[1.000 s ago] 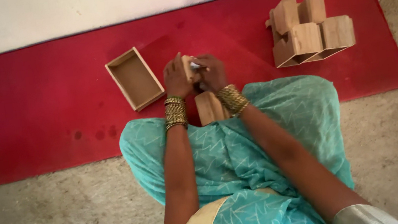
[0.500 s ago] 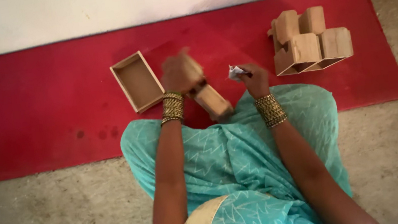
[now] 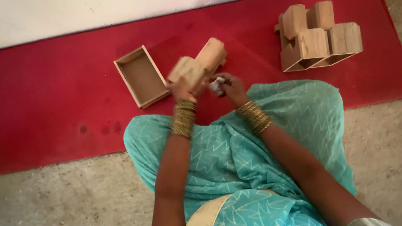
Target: The person sits on the floor and wipes wooden puzzle pieces and an open wooden box one at a time using a small cloth or tissue, turning each piece over to clean its surfaces and setting cleaned pieces on the mat.
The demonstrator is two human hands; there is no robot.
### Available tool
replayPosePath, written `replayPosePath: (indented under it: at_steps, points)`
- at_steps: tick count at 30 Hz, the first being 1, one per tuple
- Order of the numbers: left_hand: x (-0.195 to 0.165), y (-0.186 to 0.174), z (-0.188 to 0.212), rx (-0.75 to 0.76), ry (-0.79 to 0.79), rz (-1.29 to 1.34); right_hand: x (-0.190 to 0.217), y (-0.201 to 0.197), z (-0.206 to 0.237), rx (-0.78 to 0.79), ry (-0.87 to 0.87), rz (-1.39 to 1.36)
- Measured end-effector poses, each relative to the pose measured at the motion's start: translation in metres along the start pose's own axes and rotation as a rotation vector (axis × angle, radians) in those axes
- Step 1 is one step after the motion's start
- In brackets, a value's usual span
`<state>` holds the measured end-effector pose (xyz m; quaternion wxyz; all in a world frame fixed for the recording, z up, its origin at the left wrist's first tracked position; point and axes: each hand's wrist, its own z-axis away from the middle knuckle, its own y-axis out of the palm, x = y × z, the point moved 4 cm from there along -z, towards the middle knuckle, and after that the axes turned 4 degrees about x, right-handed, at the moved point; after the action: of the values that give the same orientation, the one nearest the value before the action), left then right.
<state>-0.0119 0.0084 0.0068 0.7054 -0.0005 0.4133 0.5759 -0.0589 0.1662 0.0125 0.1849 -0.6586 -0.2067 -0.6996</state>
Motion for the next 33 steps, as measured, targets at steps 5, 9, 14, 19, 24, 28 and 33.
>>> replayPosePath:
  at_steps: [5,9,14,19,24,28,33]
  points:
    - [0.037,-0.016,0.004,0.097,-0.044,-0.191,-0.006,0.030,0.000,0.004,0.074,-0.296]
    - [0.010,-0.025,-0.009,0.323,0.009,-1.017,0.007,0.036,-0.008,-0.133,-0.010,-0.017]
    - [-0.054,-0.006,-0.025,0.537,0.201,-2.116,0.028,0.045,-0.011,-0.492,-0.217,0.704]
    - [-0.100,-0.007,-0.029,0.712,0.155,-2.430,0.010,0.056,-0.019,-0.266,-0.014,0.199]
    - [-0.126,-0.072,-0.031,0.717,-0.029,-2.678,-0.004,0.067,-0.029,-0.167,0.131,-0.157]
    - [-0.135,-0.097,-0.053,0.583,0.070,-2.807,-0.006,0.091,-0.047,-0.014,0.184,-0.152]
    - [-0.157,-0.119,-0.069,0.290,0.461,-2.783,-0.002,0.148,-0.072,0.176,0.117,-0.127]
